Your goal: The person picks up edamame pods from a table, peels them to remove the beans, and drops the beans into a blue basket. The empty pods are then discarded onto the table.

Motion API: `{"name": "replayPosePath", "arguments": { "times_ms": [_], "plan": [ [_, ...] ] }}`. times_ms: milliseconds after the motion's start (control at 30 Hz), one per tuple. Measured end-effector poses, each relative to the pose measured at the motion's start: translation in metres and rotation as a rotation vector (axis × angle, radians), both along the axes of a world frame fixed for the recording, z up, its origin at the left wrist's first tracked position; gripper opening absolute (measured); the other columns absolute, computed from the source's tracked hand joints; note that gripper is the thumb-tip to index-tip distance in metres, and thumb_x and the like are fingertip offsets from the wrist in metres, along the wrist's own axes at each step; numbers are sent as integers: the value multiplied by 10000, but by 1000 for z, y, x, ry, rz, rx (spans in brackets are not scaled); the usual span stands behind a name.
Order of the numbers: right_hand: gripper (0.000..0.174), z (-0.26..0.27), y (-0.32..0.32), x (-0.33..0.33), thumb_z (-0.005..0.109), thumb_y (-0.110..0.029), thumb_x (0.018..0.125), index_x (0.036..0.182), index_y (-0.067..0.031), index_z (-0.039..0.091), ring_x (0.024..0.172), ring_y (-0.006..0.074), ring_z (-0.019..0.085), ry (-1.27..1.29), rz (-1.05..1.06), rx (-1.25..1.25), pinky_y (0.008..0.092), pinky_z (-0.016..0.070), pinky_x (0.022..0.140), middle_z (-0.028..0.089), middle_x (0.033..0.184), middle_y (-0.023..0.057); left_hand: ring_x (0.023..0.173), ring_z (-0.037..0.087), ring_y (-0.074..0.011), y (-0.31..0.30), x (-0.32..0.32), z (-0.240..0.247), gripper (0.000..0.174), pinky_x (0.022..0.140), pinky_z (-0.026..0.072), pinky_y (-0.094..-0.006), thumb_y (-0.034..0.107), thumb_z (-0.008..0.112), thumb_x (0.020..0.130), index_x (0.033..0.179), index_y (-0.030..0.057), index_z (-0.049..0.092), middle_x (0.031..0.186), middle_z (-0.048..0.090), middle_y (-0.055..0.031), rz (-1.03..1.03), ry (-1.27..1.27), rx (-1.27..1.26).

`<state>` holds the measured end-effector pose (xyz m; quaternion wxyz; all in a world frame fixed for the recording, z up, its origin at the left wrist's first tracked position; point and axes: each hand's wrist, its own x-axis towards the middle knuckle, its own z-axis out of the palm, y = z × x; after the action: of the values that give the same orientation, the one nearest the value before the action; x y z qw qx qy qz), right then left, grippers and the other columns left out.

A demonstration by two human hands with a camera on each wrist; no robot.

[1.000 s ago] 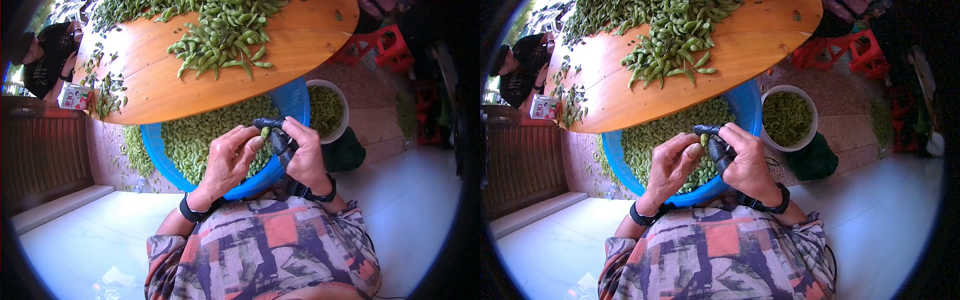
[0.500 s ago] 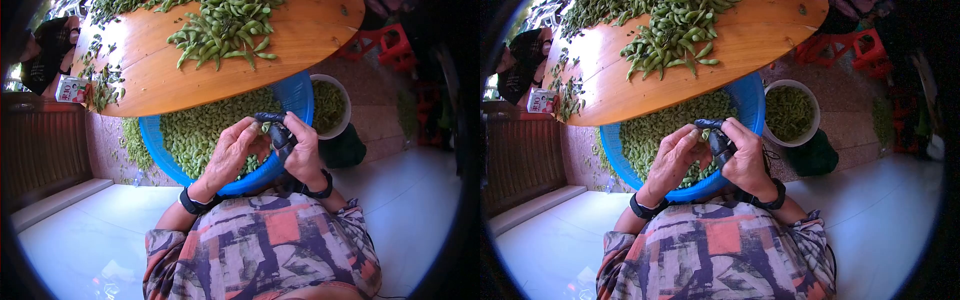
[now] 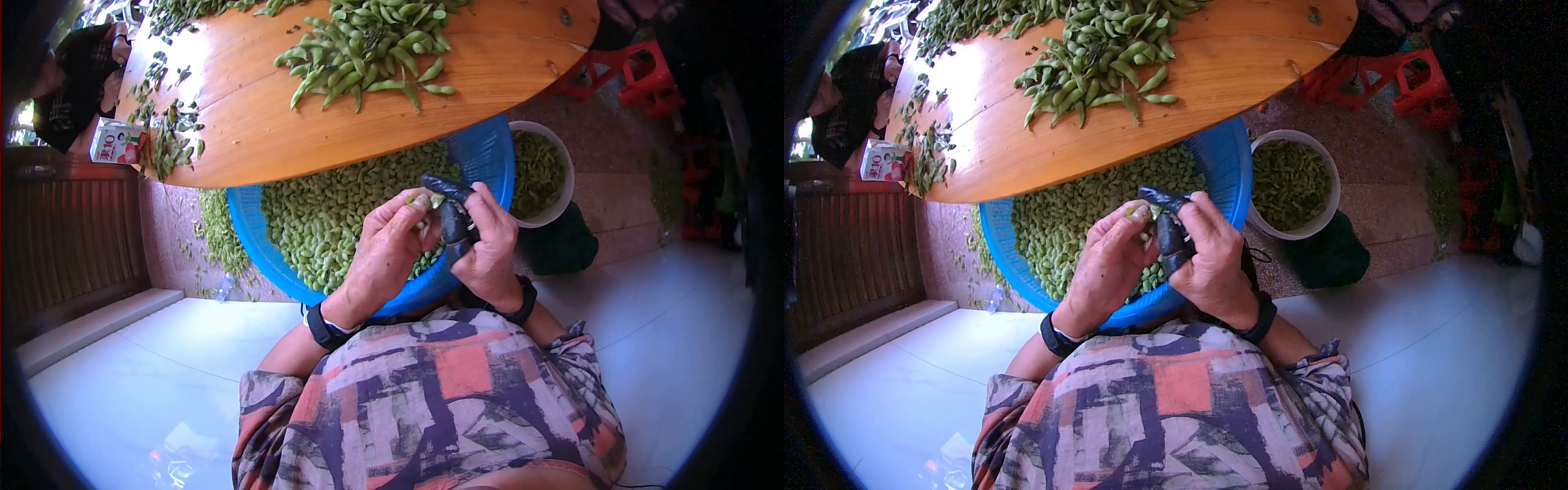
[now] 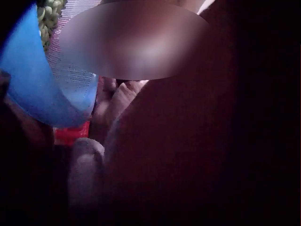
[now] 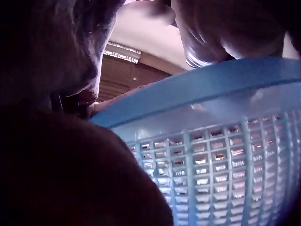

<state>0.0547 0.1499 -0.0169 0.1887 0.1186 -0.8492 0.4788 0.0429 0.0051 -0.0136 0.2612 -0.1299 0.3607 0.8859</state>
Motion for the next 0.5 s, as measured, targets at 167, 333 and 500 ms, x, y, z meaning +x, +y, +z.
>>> {"name": "replayPosePath", "arguments": {
  "times_ms": [167, 333, 500],
  "plan": [
    [248, -3, -4, 3, 607, 30, 749, 996, 36, 587, 793, 419, 589, 30, -16, 49, 426, 503, 697, 551, 907, 223, 805, 523, -74, 2, 0, -1, 142, 731, 425, -231, 128, 540, 976, 1033, 29, 625, 956, 598, 13, 63, 13, 68],
    [203, -4, -3, 1, 594, 11, 771, 971, 46, 585, 778, 411, 594, 90, -1, 75, 403, 509, 709, 571, 867, 204, 789, 524, -80, -3, 2, -19, 167, 719, 430, -237, 114, 510, 998, 1075, 16, 620, 947, 615, -16, 70, 72, 143],
    [292, 0, 7, 1, 503, -73, 934, 1189, 46, 583, 589, 132, 528, -412, 240, -666, 247, 420, 546, 553, 636, 19, 710, 531, -110, -4, -2, -14, 204, 640, 428, -239, 145, 474, 1023, 1085, 7, 611, 895, 624, -60, 23, 137, 153]
  ]
}}
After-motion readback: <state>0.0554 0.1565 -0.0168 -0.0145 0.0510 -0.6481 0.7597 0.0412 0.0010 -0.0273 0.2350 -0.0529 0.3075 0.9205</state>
